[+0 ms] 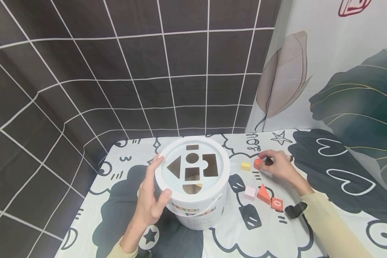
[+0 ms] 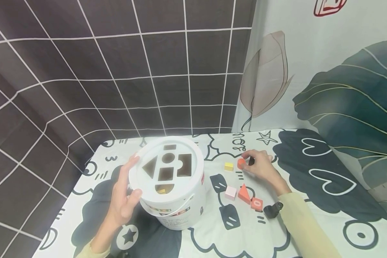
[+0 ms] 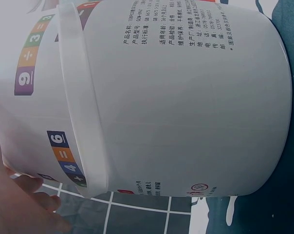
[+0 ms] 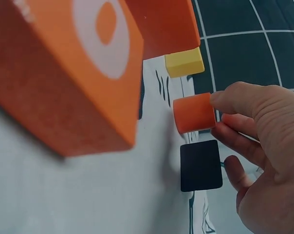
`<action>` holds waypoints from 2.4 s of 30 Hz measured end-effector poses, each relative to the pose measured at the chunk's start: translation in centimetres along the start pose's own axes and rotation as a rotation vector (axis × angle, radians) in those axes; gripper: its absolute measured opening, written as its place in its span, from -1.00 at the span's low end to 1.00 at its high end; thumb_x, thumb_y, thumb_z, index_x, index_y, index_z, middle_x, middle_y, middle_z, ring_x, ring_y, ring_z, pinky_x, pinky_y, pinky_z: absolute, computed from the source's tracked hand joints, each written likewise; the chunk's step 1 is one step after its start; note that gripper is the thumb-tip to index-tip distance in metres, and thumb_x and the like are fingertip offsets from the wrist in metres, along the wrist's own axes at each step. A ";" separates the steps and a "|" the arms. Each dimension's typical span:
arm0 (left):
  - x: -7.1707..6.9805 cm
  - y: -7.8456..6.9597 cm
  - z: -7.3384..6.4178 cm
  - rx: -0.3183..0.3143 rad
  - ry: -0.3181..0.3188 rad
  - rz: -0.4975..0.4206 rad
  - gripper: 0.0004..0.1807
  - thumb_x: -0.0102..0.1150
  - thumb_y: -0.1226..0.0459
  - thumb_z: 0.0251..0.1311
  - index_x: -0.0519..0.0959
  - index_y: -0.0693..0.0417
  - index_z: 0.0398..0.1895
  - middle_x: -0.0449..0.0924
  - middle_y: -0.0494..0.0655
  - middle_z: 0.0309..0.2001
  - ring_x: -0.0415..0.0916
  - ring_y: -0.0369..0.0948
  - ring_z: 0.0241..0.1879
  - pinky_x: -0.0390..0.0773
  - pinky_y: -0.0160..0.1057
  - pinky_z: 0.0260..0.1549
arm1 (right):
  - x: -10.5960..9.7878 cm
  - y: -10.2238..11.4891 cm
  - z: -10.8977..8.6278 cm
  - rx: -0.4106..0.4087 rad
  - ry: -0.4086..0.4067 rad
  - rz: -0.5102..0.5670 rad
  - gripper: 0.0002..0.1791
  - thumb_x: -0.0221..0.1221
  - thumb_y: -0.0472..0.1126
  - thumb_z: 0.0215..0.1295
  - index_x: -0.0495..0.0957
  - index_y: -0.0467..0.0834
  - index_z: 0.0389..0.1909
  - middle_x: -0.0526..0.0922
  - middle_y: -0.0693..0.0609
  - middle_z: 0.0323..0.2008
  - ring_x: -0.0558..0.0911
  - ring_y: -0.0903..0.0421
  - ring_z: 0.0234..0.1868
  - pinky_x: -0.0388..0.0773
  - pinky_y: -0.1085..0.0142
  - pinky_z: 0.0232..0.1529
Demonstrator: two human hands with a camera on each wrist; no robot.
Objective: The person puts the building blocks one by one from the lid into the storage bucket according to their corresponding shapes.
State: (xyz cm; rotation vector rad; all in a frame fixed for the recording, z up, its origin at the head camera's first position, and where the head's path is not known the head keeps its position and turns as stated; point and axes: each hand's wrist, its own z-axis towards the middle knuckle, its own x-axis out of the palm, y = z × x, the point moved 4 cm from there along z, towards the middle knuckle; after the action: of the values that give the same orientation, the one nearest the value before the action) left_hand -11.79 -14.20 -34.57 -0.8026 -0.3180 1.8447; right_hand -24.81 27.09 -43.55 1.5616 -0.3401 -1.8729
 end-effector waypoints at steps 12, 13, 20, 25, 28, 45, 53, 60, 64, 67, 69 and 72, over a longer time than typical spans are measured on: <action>0.0 0.0 -0.1 -0.010 -0.001 0.002 -0.22 0.04 0.13 0.05 0.30 0.27 0.39 0.27 0.17 0.44 0.16 0.07 0.45 0.12 -0.18 0.39 | 0.3 0.3 0.0 0.003 0.012 -0.043 -0.59 0.41 -0.35 -0.01 0.64 -0.35 -0.08 0.68 -0.28 -0.17 0.47 -0.26 -0.16 0.11 -0.21 -0.14; 0.0 0.0 -0.1 -0.011 -0.001 0.002 -0.22 0.04 0.13 0.04 0.30 0.27 0.39 0.27 0.17 0.44 0.16 0.07 0.45 0.13 -0.18 0.39 | 0.3 0.3 0.0 0.008 0.016 -0.047 -0.60 0.41 -0.34 0.00 0.64 -0.35 -0.08 0.67 -0.29 -0.16 0.46 -0.27 -0.16 0.11 -0.21 -0.14; 0.0 0.0 -0.1 -0.013 0.001 -0.002 -0.22 0.04 0.14 0.03 0.30 0.27 0.39 0.27 0.16 0.44 0.16 0.07 0.45 0.14 -0.20 0.38 | 0.5 0.4 0.1 0.041 0.038 -0.047 -0.60 0.40 -0.32 0.03 0.64 -0.35 -0.06 0.66 -0.30 -0.13 0.43 -0.27 -0.15 0.09 -0.22 -0.14; 0.1 -0.1 -0.1 -0.004 0.000 -0.009 -0.22 0.05 0.14 0.03 0.30 0.29 0.39 0.28 0.18 0.44 0.16 0.08 0.45 0.14 -0.19 0.38 | 0.7 0.5 0.1 0.050 0.037 -0.046 -0.60 0.40 -0.33 0.03 0.63 -0.36 -0.06 0.66 -0.26 -0.20 0.42 -0.26 -0.17 0.09 -0.22 -0.13; 0.1 -0.1 -0.1 -0.002 -0.001 -0.009 -0.22 0.05 0.15 0.02 0.30 0.29 0.38 0.28 0.19 0.43 0.17 0.08 0.44 0.14 -0.19 0.38 | 0.7 0.6 0.1 0.042 0.029 -0.048 -0.62 0.42 -0.32 0.03 0.64 -0.35 -0.10 0.66 -0.24 -0.23 0.43 -0.24 -0.18 0.09 -0.18 -0.16; 0.1 0.0 -0.1 -0.005 0.000 -0.005 -0.23 0.04 0.13 0.05 0.30 0.30 0.38 0.27 0.18 0.43 0.16 0.08 0.45 0.12 -0.18 0.39 | -0.7 1.8 0.4 0.011 0.003 -0.036 -0.63 0.43 -0.29 0.01 0.64 -0.34 -0.14 0.68 -0.21 -0.25 0.44 -0.26 -0.18 0.12 -0.18 -0.11; 0.0 0.0 -0.1 0.007 -0.007 -0.003 -0.24 0.03 0.11 0.08 0.30 0.31 0.38 0.28 0.19 0.43 0.16 0.07 0.45 0.13 -0.18 0.38 | -1.6 3.2 0.8 -0.021 -0.015 -0.045 -0.65 0.43 -0.32 0.01 0.64 -0.34 -0.14 0.70 -0.23 -0.22 0.49 -0.29 -0.11 0.15 -0.17 -0.14; 0.1 0.0 0.0 0.007 -0.003 -0.004 -0.23 0.03 0.12 0.08 0.30 0.32 0.38 0.28 0.20 0.43 0.15 0.09 0.45 0.11 -0.16 0.40 | -2.9 4.8 0.7 -0.058 -0.041 -0.033 -0.66 0.41 -0.37 -0.01 0.64 -0.33 -0.16 0.70 -0.24 -0.23 0.51 -0.32 -0.10 0.13 -0.15 -0.15; 0.1 0.1 0.0 0.008 0.000 -0.011 -0.23 0.03 0.12 0.08 0.29 0.31 0.38 0.28 0.20 0.43 0.14 0.09 0.45 0.10 -0.15 0.40 | -3.6 5.7 0.7 -0.075 -0.052 -0.044 -0.69 0.40 -0.36 -0.01 0.64 -0.32 -0.19 0.70 -0.21 -0.25 0.50 -0.31 -0.09 0.14 -0.17 -0.12; 0.1 0.1 0.1 0.010 0.000 -0.017 -0.23 0.04 0.12 0.08 0.29 0.31 0.38 0.27 0.21 0.43 0.13 0.10 0.46 0.09 -0.15 0.40 | -3.9 6.3 0.8 -0.099 -0.057 -0.053 -0.71 0.39 -0.37 -0.01 0.65 -0.31 -0.21 0.70 -0.19 -0.28 0.50 -0.28 -0.08 0.15 -0.17 -0.12; 0.1 0.1 0.0 0.012 0.001 -0.022 -0.23 0.04 0.13 0.08 0.29 0.32 0.38 0.27 0.22 0.43 0.13 0.10 0.46 0.09 -0.15 0.41 | -4.2 6.7 0.8 -0.113 -0.057 -0.054 -0.71 0.39 -0.39 -0.02 0.66 -0.30 -0.21 0.70 -0.17 -0.29 0.52 -0.25 -0.10 0.16 -0.16 -0.13; 0.1 0.1 0.0 0.018 -0.002 -0.026 -0.23 0.04 0.13 0.08 0.29 0.32 0.38 0.27 0.22 0.43 0.14 0.11 0.45 0.09 -0.14 0.40 | -4.6 7.5 0.9 -0.126 -0.048 -0.042 -0.70 0.40 -0.40 -0.03 0.66 -0.30 -0.20 0.70 -0.15 -0.29 0.52 -0.21 -0.10 0.17 -0.14 -0.12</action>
State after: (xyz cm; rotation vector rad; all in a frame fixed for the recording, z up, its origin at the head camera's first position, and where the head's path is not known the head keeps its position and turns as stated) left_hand -11.86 -14.12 -34.65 -0.7814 -0.3115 1.8220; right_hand -22.91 24.25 -35.34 1.4520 -0.2079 -1.9287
